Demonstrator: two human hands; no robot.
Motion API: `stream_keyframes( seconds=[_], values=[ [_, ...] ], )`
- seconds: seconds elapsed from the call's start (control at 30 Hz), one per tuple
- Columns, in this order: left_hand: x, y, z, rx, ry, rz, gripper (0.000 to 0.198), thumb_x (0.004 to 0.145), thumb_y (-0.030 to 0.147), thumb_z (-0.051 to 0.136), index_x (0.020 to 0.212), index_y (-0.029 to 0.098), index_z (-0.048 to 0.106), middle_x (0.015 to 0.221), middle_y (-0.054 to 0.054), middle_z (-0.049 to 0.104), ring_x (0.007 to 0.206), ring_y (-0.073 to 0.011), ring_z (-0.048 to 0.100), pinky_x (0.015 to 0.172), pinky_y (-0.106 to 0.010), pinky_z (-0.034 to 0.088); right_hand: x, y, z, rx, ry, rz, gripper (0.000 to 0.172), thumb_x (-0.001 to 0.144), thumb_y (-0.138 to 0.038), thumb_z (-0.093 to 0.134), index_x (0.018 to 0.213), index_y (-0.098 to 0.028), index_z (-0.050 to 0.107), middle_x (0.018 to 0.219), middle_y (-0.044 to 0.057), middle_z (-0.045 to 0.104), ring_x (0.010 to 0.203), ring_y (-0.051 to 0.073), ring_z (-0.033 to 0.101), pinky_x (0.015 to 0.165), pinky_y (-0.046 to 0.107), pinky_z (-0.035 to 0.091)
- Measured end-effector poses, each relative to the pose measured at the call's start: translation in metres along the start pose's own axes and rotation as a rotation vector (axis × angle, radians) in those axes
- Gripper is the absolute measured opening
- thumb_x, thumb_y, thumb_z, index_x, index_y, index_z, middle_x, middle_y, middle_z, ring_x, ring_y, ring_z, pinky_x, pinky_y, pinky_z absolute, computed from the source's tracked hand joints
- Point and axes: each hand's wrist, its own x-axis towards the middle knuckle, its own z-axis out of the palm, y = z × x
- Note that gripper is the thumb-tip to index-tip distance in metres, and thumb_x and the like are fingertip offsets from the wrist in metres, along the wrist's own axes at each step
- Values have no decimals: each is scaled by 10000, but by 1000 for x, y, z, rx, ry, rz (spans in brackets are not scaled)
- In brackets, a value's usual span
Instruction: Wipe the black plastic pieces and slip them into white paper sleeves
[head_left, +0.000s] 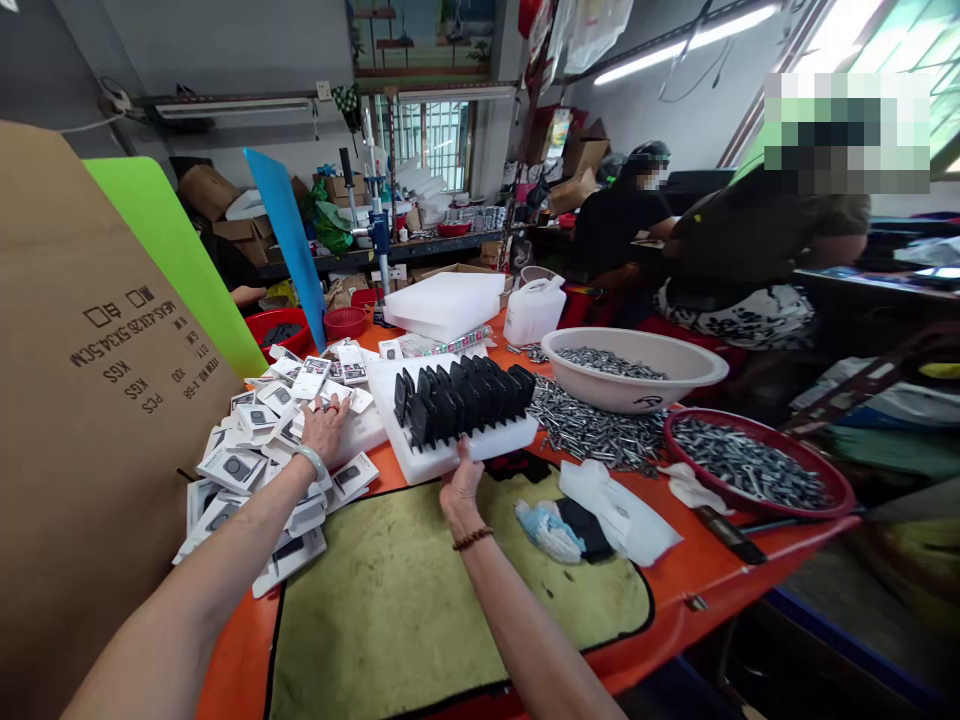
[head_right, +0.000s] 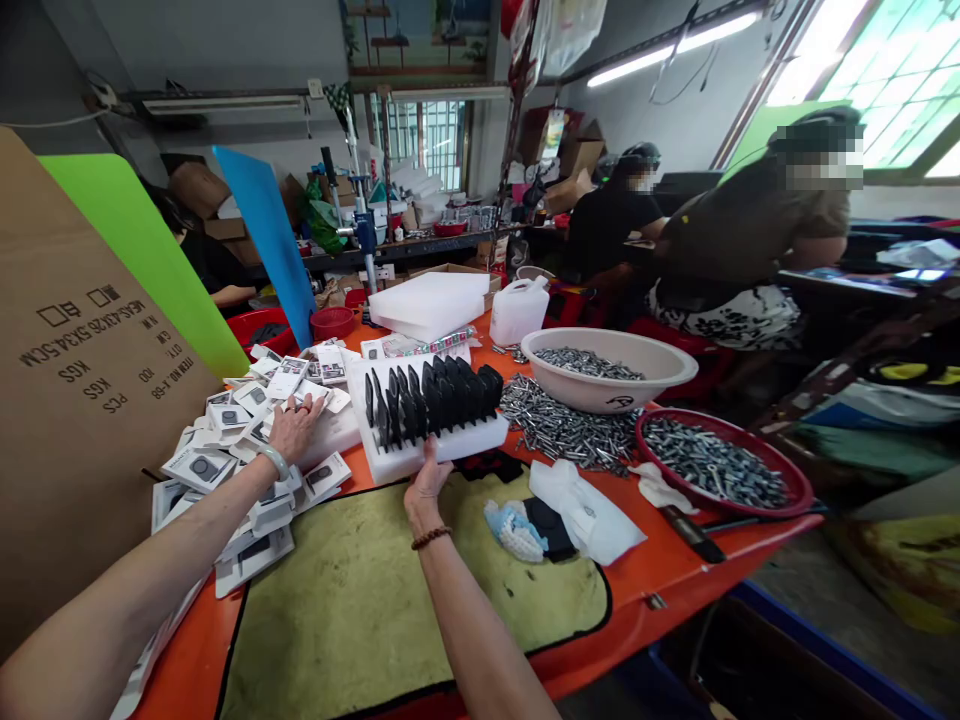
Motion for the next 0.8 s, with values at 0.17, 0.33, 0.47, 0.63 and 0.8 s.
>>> stream_keyframes(
  seconds=[0.17,0.33,0.47,0.63,0.8],
  values=[
    [-11,7,-5,7,31,56,578,844,125,365,1421,147,398,1497,-164,369,1325,-415,331,1027,-580,236,2,21,-9,-54,-105,141,511,733,-440,657,1186,-257,503,1026,4,692,915,166,651,751,301,546],
    [-27,23,-14,-8,53,87,583,834,134,416,1417,110,400,1503,-174,353,1349,-403,313,1078,-536,205,16,5,-29,-225,-211,381,427,696,-496,708,923,-151,598,717,57,663,689,238,640,644,423,545],
    [-49,40,-25,-90,9,58,681,772,171,558,1423,93,373,1520,-197,312,1363,-406,304,1088,-528,231,16,-8,-30,-330,-280,454,398,745,-518,664,865,-147,583,698,70,648,692,241,638,630,428,547],
    [-96,71,-35,-276,50,2,580,834,177,504,1399,114,389,1497,-187,355,1355,-360,351,1072,-491,308,-6,-19,-38,-442,-339,338,271,754,-421,656,832,-186,546,669,8,615,627,178,628,629,364,561],
    [-155,111,-25,-585,88,-49,528,855,167,473,1378,147,403,1474,-162,387,1315,-278,433,1059,-416,369,-24,-49,-70,-596,-410,25,280,622,-299,716,831,-189,565,686,-20,598,547,154,593,540,290,502]
  ],
)
